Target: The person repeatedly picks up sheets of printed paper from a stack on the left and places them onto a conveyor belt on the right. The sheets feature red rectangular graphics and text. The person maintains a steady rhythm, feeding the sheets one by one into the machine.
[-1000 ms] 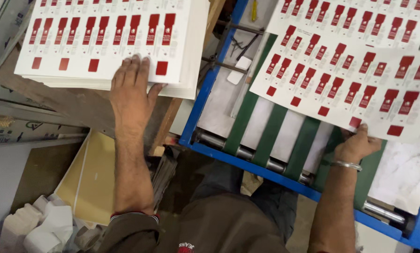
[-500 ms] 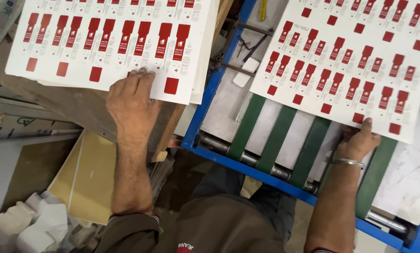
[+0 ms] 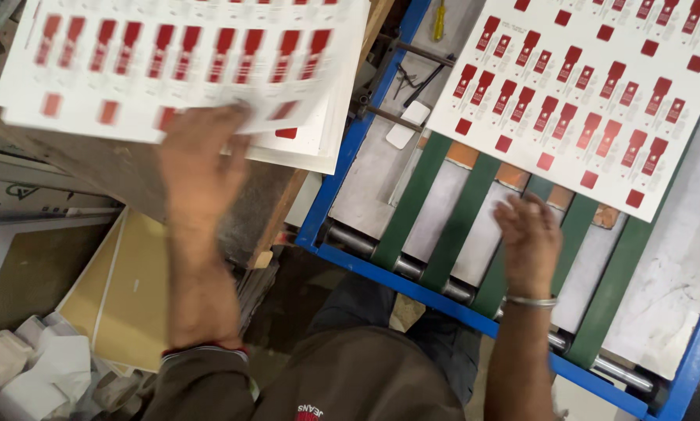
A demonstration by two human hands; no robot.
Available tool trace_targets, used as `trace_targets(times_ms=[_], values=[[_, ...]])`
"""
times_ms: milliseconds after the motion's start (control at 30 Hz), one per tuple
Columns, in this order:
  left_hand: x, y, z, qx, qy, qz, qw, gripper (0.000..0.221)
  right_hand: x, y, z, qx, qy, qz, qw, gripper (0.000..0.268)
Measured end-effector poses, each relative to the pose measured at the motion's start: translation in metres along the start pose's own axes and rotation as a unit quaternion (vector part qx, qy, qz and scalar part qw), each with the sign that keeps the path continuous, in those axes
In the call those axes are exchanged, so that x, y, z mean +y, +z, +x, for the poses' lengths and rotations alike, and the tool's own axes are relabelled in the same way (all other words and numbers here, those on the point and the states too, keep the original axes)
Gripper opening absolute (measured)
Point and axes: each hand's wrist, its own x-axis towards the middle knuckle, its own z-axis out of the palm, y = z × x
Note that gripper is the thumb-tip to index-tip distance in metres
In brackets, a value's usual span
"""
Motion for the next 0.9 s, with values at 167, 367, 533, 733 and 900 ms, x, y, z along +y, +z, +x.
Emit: trace_targets(times_ms=[167,367,533,733,900], values=[[0.109,0.076,-0.001,-0.106,0.172,0.02,0.979,0.049,-0.026,0.124,-0.07,-0.362,0.006,0.11,0.926,0.052],[0.152,0.069,-0.006,-0.176,0.177,0.029,0.968,0.064,-0.009,0.122,-0.048,-0.041,0.013,0.14,0.989,0.045],[0.075,0.017,0.004,-0.15,0.077,0.109,0.98,0.062,-0.009,-0.007,0.021,0.127,-0.104,0.015,0.986,0.034],[0.023,0.013,0.009,-0.065,0.017,0.149,0.987,0.056,-0.005,-0.113,0.032,0.254,-0.168,-0.019,0.952,0.031],[0.025,0.019,-0.008,-0.036,0.014,0.142,0.989,0.044,0.008,-0.125,0.007,0.226,-0.153,-0.013,0.962,0.035]])
